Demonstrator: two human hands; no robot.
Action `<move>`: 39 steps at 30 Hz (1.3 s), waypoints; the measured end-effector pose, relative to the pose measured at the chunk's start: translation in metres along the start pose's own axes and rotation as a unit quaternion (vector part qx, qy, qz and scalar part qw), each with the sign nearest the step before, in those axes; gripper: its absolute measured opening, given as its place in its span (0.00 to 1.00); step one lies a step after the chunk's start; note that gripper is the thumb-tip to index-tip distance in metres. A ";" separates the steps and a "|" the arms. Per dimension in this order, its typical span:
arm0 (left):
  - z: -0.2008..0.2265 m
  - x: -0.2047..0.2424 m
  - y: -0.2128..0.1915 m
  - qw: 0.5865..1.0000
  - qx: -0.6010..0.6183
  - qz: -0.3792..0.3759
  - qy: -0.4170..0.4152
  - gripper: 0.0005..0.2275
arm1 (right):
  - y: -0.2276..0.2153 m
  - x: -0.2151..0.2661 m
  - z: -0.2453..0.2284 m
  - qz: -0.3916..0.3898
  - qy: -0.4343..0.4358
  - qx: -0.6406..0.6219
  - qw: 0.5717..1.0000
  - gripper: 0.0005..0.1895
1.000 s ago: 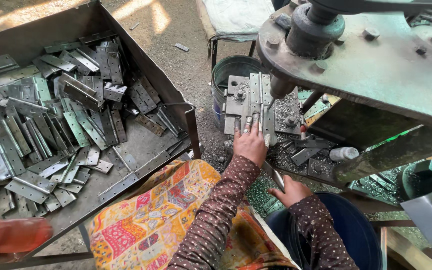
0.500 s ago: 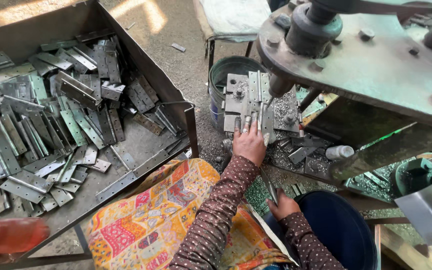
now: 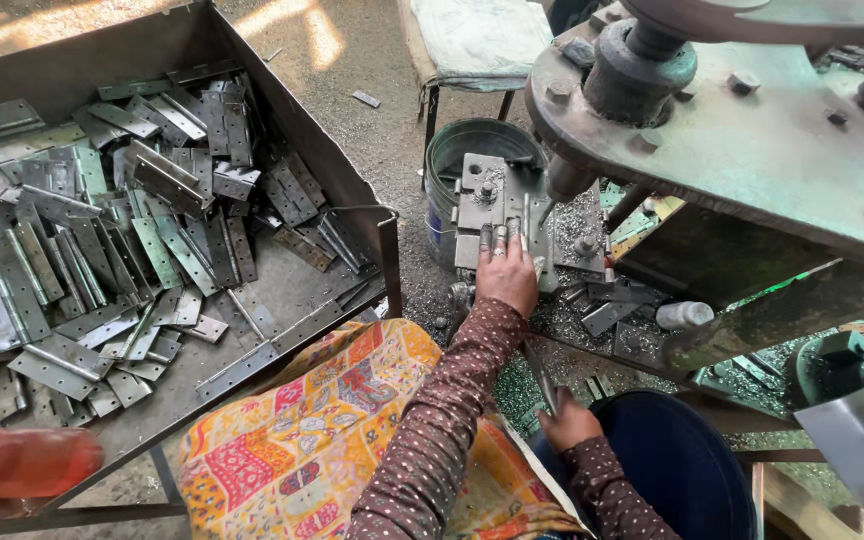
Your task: The person repeatedly picks up metal brackets from a bin, places them into a jig on a punching machine, and operates the machine to punch holes. After each cycle, the person removes the bracket and returns it to the bin.
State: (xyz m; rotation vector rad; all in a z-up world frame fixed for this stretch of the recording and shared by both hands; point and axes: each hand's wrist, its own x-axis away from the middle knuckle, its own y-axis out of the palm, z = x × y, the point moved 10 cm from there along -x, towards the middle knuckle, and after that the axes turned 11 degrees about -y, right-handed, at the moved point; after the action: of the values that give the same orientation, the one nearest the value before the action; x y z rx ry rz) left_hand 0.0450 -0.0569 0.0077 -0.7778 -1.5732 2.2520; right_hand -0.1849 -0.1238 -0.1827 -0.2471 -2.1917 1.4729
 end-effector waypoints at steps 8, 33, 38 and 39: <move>0.004 0.020 -0.011 0.996 -0.029 0.081 0.014 0.11 | -0.007 -0.010 -0.004 -0.022 -0.030 0.039 0.999 0.34; -0.010 -0.024 -0.007 0.991 -0.029 -0.130 -0.017 0.14 | -0.071 -0.023 -0.026 -0.066 -0.035 0.043 0.996 0.34; -0.014 -0.042 -0.003 0.986 -0.004 -0.165 -0.033 0.15 | -0.025 0.002 -0.015 -0.049 0.024 -0.008 0.998 0.31; -0.014 -0.045 -0.006 0.988 -0.010 -0.154 -0.027 0.15 | -0.014 0.006 -0.015 -0.028 0.018 -0.010 0.999 0.30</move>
State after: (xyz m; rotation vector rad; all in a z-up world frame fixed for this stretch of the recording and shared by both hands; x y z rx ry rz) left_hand 0.0893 -0.0674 0.0222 -0.4457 -1.6159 2.0516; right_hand -0.1815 -0.1147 -0.1640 -0.2152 -2.1679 1.4048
